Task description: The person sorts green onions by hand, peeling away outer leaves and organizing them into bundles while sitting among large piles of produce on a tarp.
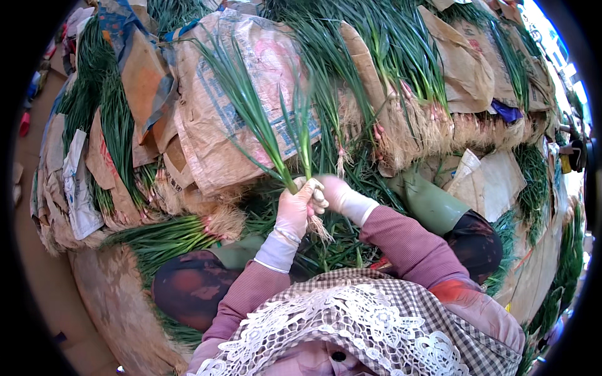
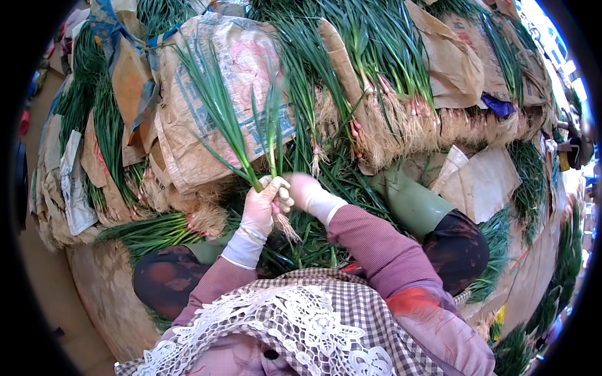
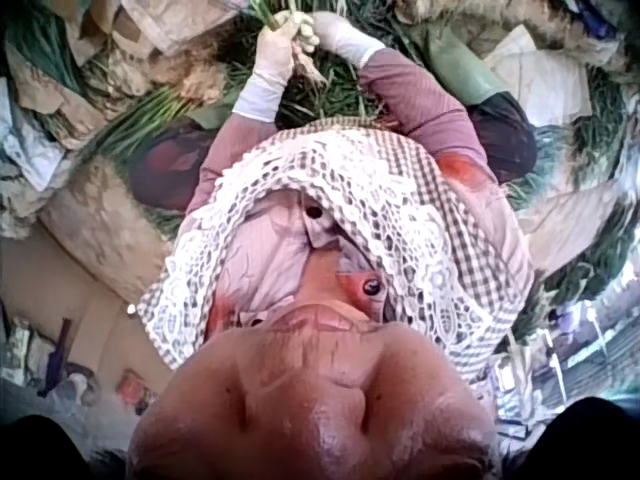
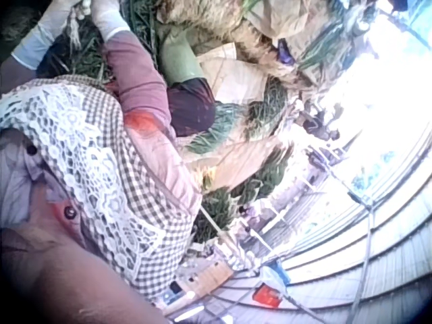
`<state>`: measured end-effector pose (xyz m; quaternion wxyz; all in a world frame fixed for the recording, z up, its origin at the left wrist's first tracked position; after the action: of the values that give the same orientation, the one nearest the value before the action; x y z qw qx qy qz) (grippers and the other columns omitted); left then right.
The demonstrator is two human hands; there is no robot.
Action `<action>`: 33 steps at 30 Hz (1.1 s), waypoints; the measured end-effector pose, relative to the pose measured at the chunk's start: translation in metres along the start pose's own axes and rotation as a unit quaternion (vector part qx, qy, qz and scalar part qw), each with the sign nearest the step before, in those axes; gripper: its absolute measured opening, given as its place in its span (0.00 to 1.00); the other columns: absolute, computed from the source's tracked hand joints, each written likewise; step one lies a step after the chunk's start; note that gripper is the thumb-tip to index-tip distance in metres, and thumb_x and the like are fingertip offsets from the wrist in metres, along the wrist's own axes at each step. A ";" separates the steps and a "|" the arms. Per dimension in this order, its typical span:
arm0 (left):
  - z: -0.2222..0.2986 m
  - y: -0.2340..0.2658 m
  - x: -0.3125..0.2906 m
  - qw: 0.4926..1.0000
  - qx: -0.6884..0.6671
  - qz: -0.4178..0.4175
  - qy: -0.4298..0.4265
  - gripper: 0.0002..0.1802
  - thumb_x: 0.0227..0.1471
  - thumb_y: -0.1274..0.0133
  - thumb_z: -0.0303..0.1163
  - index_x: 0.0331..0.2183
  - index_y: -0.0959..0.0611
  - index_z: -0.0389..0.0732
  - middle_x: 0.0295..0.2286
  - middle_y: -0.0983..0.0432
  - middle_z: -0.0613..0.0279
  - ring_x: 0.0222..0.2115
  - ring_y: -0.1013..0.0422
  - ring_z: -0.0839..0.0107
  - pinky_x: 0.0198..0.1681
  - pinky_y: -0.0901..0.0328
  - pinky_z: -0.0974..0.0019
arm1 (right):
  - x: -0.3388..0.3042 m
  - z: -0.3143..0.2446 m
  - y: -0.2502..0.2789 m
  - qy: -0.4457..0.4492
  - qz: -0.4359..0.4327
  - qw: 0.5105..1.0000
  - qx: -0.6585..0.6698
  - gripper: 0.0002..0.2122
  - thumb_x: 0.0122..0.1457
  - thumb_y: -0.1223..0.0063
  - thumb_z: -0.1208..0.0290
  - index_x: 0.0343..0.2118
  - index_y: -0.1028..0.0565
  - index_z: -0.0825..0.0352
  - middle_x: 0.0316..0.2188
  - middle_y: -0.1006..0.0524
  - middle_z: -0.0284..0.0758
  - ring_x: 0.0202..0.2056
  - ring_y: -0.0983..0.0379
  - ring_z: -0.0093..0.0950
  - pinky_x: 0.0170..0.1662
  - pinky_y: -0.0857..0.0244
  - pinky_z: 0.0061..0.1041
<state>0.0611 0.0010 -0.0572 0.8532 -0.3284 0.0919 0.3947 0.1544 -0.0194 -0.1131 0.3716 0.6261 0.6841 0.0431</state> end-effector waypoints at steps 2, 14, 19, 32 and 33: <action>0.017 -0.009 -0.007 1.000 -0.002 0.010 -0.019 0.11 0.50 0.58 0.33 0.27 0.28 0.34 0.13 0.34 0.67 0.12 0.37 0.78 0.12 0.44 0.79 | -0.026 0.008 -0.016 -0.107 -0.162 0.931 -0.309 0.14 0.49 0.59 0.62 0.33 0.28 0.65 0.31 0.27 0.40 0.32 0.30 0.34 0.35 0.37 0.28; -0.002 0.011 0.008 0.992 -0.065 -0.089 0.069 0.18 0.51 0.60 0.37 0.33 0.26 0.30 0.13 0.32 0.66 0.16 0.33 0.76 0.20 0.37 0.76 | 0.014 0.037 0.089 -0.183 0.089 0.948 -0.245 0.14 0.46 0.56 0.57 0.33 0.28 0.59 0.28 0.27 0.40 0.34 0.31 0.36 0.36 0.40 0.32; 0.005 0.015 0.007 0.996 0.009 0.061 0.057 0.20 0.51 0.62 0.41 0.35 0.26 0.34 0.18 0.28 0.64 0.18 0.31 0.75 0.22 0.36 0.75 | -0.030 -0.020 0.101 -0.043 0.242 0.965 -0.090 0.11 0.48 0.56 0.59 0.28 0.30 0.61 0.21 0.28 0.39 0.27 0.32 0.37 0.32 0.39 0.32; -0.006 -0.016 -0.005 0.976 -0.191 -0.089 0.061 0.17 0.52 0.62 0.38 0.32 0.27 0.34 0.13 0.38 0.68 0.15 0.42 0.76 0.19 0.44 0.74 | -0.013 -0.046 0.037 0.074 -0.056 0.664 0.742 0.09 0.53 0.57 0.66 0.27 0.30 0.68 0.12 0.39 0.23 0.15 0.45 0.14 0.18 0.47 0.13; -0.002 -0.021 -0.007 0.969 -0.211 -0.108 0.069 0.17 0.52 0.62 0.39 0.31 0.27 0.34 0.12 0.41 0.69 0.14 0.44 0.77 0.17 0.46 0.75 | -0.006 -0.043 0.040 0.098 0.053 0.752 0.649 0.10 0.54 0.57 0.66 0.27 0.30 0.69 0.13 0.37 0.24 0.17 0.41 0.15 0.20 0.44 0.14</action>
<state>0.0720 -0.0143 -0.0451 0.7937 -0.5357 0.0294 0.2867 0.1625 0.0009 -0.0580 -0.1960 0.7444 0.5459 -0.3306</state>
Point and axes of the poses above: each hand's wrist, its own x-axis towards the middle knuckle, its own y-axis out of the back of the hand, z = x × y, the point moved 5 cm from there along x, towards the middle knuckle
